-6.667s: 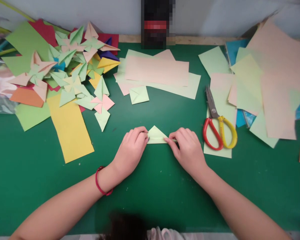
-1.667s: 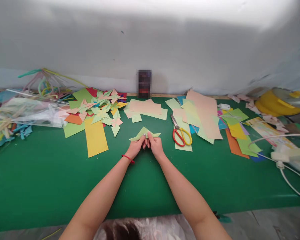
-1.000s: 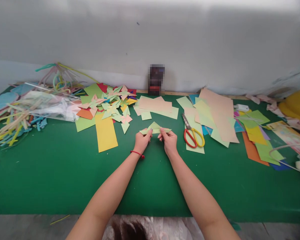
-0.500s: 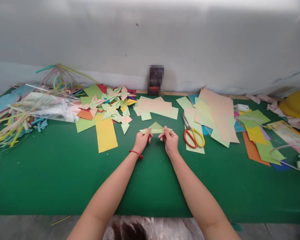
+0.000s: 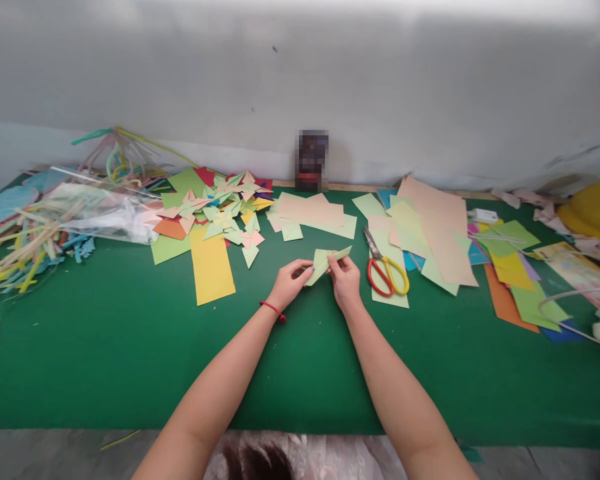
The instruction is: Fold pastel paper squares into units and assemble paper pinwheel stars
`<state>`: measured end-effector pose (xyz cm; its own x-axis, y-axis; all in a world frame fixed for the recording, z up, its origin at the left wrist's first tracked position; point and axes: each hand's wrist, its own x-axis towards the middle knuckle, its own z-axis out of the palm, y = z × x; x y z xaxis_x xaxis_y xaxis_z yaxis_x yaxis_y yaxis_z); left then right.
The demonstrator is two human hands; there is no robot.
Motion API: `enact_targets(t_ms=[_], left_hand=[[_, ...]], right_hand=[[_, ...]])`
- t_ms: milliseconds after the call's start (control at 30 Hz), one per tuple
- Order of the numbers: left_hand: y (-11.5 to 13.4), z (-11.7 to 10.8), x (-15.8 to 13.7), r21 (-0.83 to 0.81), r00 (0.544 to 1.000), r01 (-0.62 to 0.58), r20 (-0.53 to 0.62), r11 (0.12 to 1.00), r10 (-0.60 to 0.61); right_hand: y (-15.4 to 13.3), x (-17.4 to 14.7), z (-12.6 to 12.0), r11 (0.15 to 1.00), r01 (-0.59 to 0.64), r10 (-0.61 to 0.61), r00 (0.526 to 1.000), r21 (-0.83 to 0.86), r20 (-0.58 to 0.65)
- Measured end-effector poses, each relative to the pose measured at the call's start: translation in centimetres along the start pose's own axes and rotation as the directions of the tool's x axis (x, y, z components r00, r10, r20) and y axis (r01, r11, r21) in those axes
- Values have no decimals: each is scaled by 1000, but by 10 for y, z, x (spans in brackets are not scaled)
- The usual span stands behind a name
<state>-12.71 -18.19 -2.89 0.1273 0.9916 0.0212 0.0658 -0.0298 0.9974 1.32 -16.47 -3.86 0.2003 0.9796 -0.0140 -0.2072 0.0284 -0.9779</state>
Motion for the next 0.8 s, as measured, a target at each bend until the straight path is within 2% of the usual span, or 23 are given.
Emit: enact_targets(t_ms=[133,233,333,433,567,667,800], left_hand=[[-2,-2,1,-33,997,54,52,998,-52],[-3,-3,3,-33,993,81,89,996,-78],[-3,-5,5,-78,995,97,42,992,-94],[-2,-6,8,-176,993,111,-24,978,-117],[-3,-6,10,-267,990,101,-64,958,-122],[-5,-5,10,-236,989,78,-105,969,-105],[-6,-6,9,-172,990,44,-128,984,-67]], right_hand=[[-6,-2,-3,991,78,-56,981,-113,187],[-10,-5,-2,980,141,-112,973,-138,203],[-13,-6,-3,965,210,-172,959,-157,223],[-16,-6,-6,910,335,-246,911,-245,331],[-15,-7,-9,765,519,-327,824,-382,463],[-13,-7,-8,714,565,-338,795,-413,503],[-13,-7,-11,714,576,-309,769,-398,559]])
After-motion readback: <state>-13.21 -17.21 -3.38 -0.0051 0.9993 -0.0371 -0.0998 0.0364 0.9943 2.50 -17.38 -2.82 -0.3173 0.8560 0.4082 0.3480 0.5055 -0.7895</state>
